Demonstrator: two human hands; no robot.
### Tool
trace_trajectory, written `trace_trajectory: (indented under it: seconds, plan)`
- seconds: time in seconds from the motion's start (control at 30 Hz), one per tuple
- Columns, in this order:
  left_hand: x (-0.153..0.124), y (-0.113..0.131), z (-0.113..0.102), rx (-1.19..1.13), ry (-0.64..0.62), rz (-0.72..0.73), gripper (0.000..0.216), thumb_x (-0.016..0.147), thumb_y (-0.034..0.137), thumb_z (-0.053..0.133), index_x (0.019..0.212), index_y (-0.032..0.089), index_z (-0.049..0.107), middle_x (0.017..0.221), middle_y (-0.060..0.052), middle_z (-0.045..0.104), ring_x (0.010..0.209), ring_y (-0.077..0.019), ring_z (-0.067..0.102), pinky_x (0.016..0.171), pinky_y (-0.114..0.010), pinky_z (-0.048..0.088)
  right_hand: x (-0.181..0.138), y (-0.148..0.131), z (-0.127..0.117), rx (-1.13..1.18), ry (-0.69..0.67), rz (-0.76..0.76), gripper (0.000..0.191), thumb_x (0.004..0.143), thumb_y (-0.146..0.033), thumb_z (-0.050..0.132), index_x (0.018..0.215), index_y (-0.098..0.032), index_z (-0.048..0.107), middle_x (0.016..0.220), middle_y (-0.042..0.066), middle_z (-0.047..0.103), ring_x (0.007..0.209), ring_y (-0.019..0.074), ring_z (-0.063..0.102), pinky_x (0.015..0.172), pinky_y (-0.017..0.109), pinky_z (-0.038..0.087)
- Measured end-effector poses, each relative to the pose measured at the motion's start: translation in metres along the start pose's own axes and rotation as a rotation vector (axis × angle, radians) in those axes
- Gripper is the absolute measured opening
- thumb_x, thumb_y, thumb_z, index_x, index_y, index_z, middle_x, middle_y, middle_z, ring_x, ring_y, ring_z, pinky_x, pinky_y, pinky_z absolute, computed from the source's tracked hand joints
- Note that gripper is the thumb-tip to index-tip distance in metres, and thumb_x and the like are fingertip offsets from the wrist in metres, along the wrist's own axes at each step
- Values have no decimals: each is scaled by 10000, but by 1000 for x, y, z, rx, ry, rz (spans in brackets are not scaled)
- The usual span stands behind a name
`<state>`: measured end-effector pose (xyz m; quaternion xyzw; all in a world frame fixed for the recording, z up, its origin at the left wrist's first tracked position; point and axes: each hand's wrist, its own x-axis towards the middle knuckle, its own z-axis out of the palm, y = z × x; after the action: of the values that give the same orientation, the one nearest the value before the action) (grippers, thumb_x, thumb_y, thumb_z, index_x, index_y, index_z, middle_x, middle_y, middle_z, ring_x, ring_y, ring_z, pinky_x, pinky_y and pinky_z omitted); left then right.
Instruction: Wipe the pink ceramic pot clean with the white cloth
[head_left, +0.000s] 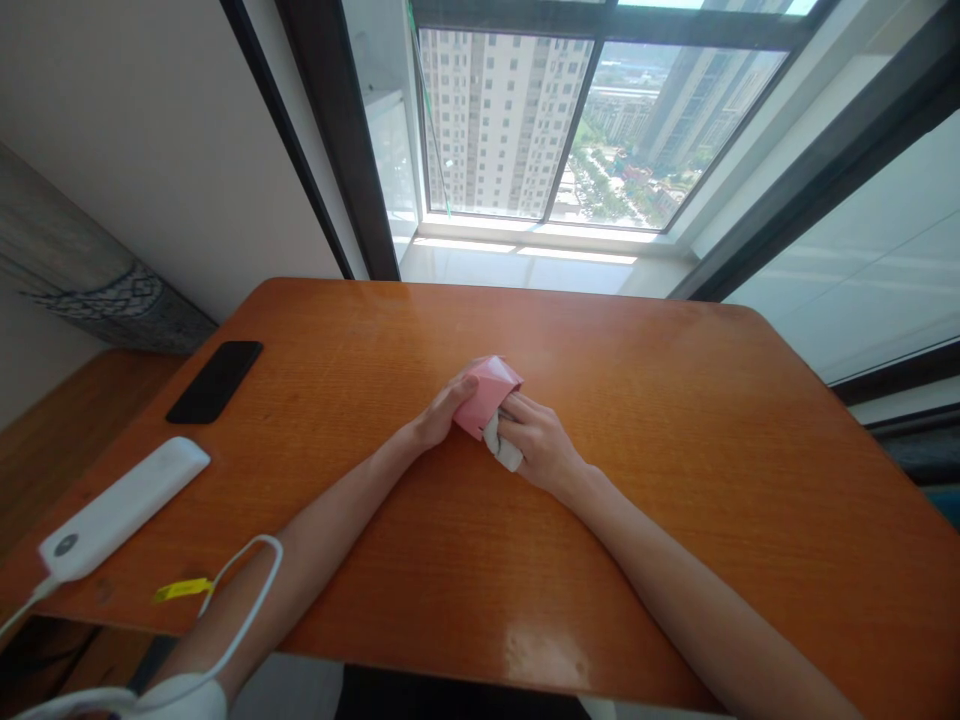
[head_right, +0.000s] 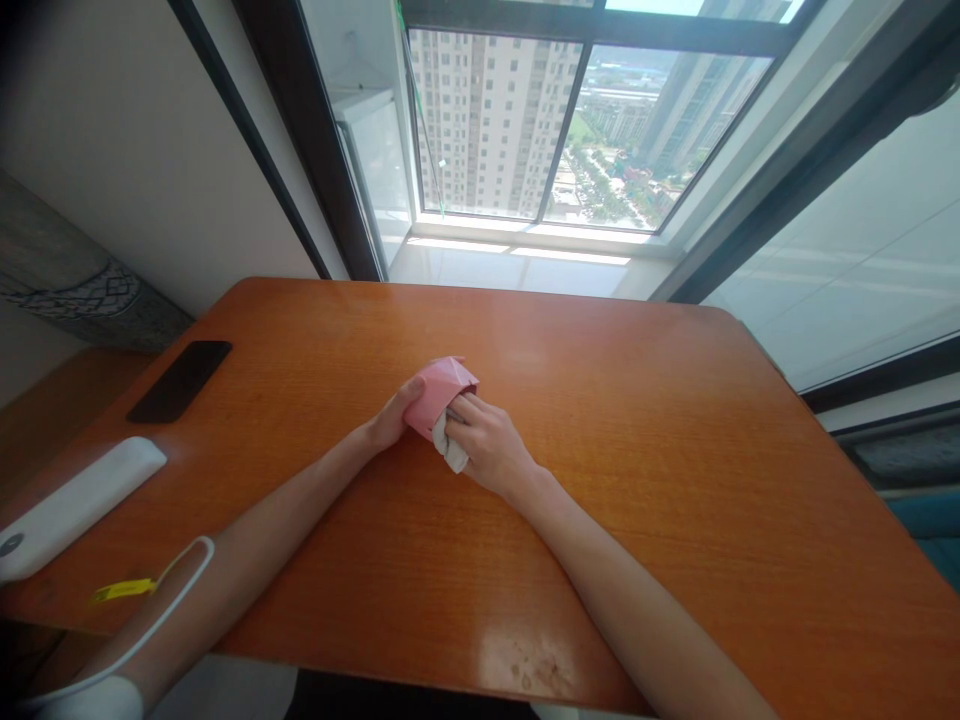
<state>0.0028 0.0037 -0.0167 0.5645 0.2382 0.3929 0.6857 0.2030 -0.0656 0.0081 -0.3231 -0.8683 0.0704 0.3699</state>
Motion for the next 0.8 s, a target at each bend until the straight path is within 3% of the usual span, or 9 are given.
trace_trajectory:
  seconds: [0.1,0.23,0.4,0.53,0.67,0.8]
  plan:
    - [1,0,1,-28,9,-2,904,934,798,629,1564,153,579,1411,-182,763,1248,-373,745,1146,-511,538,0,-3,3,-82,13,-24,216,1016,-131,590,844,-219,686,955,99,674,823,230,579,730,350,474]
    - [-2,7,7,-64,62,-14,856,944,779,632,1520,146,618,1348,-162,785,1204,-341,754,1118,-479,556,1,-11,9,58,64,79,117,943,-131,628,931,-229,689,942,76,641,766,203,562,679,322,463]
    - [-5,13,10,-47,72,4,820,954,778,610,1482,153,661,1285,-151,805,1229,-350,745,1095,-469,568,0,-17,11,231,60,193,213,867,-121,650,1019,-254,718,998,72,673,778,193,596,675,312,473]
    - [-5,12,10,-43,80,8,815,946,774,628,1476,156,674,1287,-149,807,1223,-350,746,1098,-471,570,-1,-16,10,223,48,164,272,847,-118,665,1081,-247,713,1045,92,671,821,208,613,708,321,493]
    - [-3,10,11,-58,133,26,828,951,775,614,1463,127,675,1309,-159,798,1267,-356,730,1164,-485,535,1,-16,14,202,55,146,235,875,-144,668,1093,-232,671,1038,99,650,848,223,599,733,332,495]
    - [-2,8,11,-35,135,44,831,970,783,584,1467,122,666,1374,-161,770,1339,-358,691,1236,-485,477,5,-23,19,284,130,275,65,972,-197,634,941,-247,606,895,36,625,758,187,549,717,318,454]
